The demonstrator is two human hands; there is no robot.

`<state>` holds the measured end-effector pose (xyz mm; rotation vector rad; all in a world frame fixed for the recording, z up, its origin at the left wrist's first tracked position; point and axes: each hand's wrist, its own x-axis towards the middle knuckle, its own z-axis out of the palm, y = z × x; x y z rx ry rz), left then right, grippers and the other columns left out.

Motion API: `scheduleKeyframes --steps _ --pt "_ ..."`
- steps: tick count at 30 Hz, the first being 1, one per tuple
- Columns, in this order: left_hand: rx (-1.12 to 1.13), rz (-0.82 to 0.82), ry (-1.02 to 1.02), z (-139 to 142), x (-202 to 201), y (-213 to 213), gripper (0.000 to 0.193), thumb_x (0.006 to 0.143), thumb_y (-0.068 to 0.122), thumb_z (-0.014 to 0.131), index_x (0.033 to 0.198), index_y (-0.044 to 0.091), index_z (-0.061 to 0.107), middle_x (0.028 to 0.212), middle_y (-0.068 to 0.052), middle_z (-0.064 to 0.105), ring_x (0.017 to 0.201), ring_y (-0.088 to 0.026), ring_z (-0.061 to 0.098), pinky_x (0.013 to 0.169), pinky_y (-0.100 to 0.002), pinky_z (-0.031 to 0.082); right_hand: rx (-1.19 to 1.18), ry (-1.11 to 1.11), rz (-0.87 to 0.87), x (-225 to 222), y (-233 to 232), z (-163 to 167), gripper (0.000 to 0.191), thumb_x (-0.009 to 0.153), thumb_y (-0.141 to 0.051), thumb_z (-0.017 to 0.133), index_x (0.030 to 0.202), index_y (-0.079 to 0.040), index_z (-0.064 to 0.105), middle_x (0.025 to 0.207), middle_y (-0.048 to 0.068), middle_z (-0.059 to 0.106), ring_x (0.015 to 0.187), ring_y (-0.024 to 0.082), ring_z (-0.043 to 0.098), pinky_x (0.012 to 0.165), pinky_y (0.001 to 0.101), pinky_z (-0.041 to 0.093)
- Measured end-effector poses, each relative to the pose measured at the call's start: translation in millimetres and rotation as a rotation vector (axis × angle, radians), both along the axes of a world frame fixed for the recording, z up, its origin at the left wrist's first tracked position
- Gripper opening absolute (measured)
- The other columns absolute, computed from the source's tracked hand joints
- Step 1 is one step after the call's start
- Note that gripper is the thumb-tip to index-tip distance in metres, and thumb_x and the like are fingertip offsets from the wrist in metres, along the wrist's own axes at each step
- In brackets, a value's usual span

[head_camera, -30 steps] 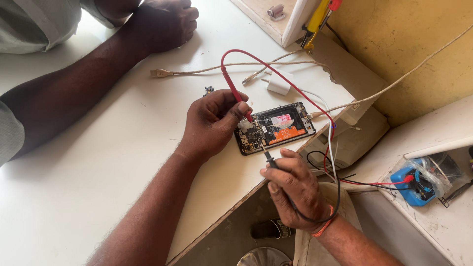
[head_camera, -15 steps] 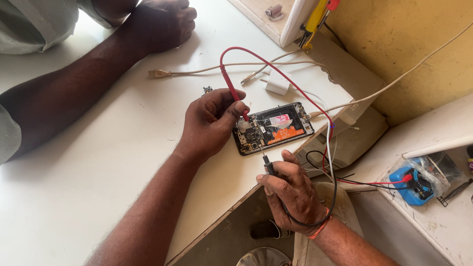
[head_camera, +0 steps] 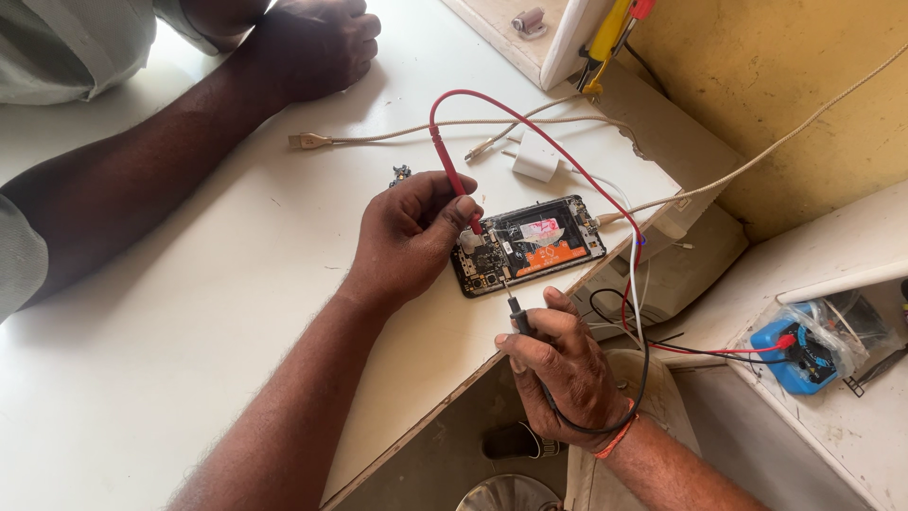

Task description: The person holds a disassembled smartphone with its back cover removed and uses multimeter probes to test points on the exposed circuit board, repositioning the probes on different components. They set the phone down, pick it up again, and continue probing the board while it rests on the workbench.

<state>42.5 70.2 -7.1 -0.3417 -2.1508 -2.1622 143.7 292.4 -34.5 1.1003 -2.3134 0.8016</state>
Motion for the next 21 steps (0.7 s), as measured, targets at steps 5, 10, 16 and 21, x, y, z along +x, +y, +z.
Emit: scheduleKeyframes --steps 5,10,16,21 --pt "0.002 -0.001 -0.013 0 0 0 0.026 0.100 0.015 0.065 0.121 -0.001 0.068 0.101 -0.009 0.079 0.095 -0.012 0.075 0.086 -0.028 0.063 0.000 0.004 0.001 -1 0 0 0.029 0.095 -0.001 0.063 0.123 -0.010 0.061 0.109 0.008 0.050 0.099 0.022 0.057 0.124 0.0526 0.034" --pt "-0.002 -0.001 0.000 2 0 0 0.025 0.100 0.014 0.065 0.120 0.000 0.069 0.101 -0.009 0.079 0.094 -0.011 0.075 0.086 -0.028 0.062 0.005 0.020 -0.004 -1 0 1 0.030 0.095 -0.001 0.063 0.123 -0.010 0.061 0.109 0.008 0.050 0.101 0.023 0.057 0.124 0.0522 0.035" --pt "-0.019 0.012 0.001 -6 -1 1 0.023 0.099 0.013 0.066 0.118 0.000 0.069 0.098 -0.007 0.079 0.090 -0.010 0.074 0.082 -0.026 0.061 0.001 -0.004 -0.009 0 1 -2 0.032 0.093 0.000 0.064 0.123 -0.011 0.061 0.111 0.008 0.053 0.103 0.025 0.059 0.124 0.0530 0.035" --pt "0.044 0.002 0.006 -19 -5 0 0.023 0.098 0.010 0.068 0.118 -0.001 0.070 0.099 -0.004 0.076 0.089 -0.009 0.071 0.081 -0.026 0.060 -0.028 0.038 -0.038 -1 -8 -7 0.031 0.091 -0.001 0.065 0.120 -0.013 0.061 0.111 0.009 0.055 0.105 0.028 0.059 0.120 0.0529 0.039"
